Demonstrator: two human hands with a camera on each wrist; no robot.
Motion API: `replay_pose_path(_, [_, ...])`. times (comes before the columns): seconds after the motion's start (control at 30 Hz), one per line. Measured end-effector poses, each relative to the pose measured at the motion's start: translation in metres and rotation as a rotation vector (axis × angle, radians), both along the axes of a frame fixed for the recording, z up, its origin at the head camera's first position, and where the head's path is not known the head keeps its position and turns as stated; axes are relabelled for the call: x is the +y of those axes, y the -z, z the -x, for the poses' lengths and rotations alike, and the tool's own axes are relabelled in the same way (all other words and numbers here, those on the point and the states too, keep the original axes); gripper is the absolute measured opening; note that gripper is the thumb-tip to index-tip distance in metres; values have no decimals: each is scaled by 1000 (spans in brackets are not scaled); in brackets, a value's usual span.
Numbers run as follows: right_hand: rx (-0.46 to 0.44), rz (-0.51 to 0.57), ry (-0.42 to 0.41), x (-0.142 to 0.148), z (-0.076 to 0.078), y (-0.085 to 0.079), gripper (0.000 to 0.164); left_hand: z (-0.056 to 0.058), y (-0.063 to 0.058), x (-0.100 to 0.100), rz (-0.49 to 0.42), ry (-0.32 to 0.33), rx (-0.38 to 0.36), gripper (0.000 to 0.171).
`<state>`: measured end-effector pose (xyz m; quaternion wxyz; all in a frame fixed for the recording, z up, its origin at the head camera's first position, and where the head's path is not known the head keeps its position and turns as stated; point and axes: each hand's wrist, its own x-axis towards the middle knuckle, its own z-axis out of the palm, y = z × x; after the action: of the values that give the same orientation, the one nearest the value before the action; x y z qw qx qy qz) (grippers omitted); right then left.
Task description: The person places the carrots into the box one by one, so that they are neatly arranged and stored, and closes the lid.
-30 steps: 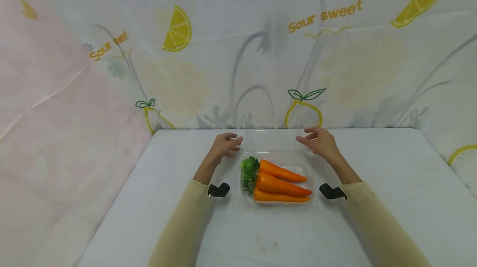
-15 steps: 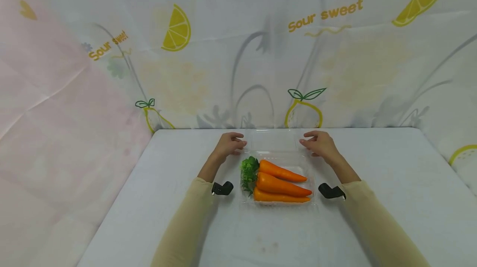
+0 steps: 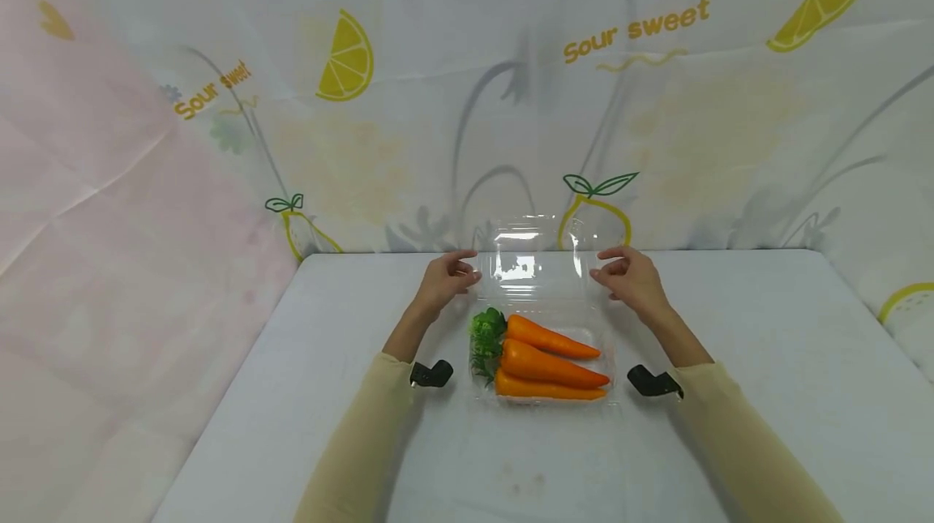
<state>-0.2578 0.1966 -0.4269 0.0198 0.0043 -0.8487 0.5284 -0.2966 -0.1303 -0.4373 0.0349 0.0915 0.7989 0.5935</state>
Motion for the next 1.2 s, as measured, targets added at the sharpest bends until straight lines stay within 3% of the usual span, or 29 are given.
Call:
replay_pose_path(0.1, [55,18,-3,2,-4,-3,36,-2,2,-5,-64,24,57,45])
replay_pose_path(0.27, [125,33,-37,7,-13,-9,28,-19,-17,-7,-99,98,150,37])
replay_pose_path(0.33, [146,37,-51,10,-16,-10,28,-23,-21,-8,-63,118,196,31])
replay_pose_path(0.5, [204,3,-79,14,-25,-11,24,-22,-11,-14,31,143,306,20])
replay_pose_path(0.63, [254,-64,-84,17,-35,-9,17,-31,-13,-17,80,147,355,12])
replay_pose_path(0.83, [320,-177,-80,17,-52,-4,13,-47,-10,-23,196,130,483,14])
replay_pose_path(0.97, [346,-221,-94,17,-60,-2,13,-54,-6,-26,254,152,574,17])
replay_pose_path(1.2, [424,-278,-136,16,-73,0,19,-65,0,-29,295,186,621,16])
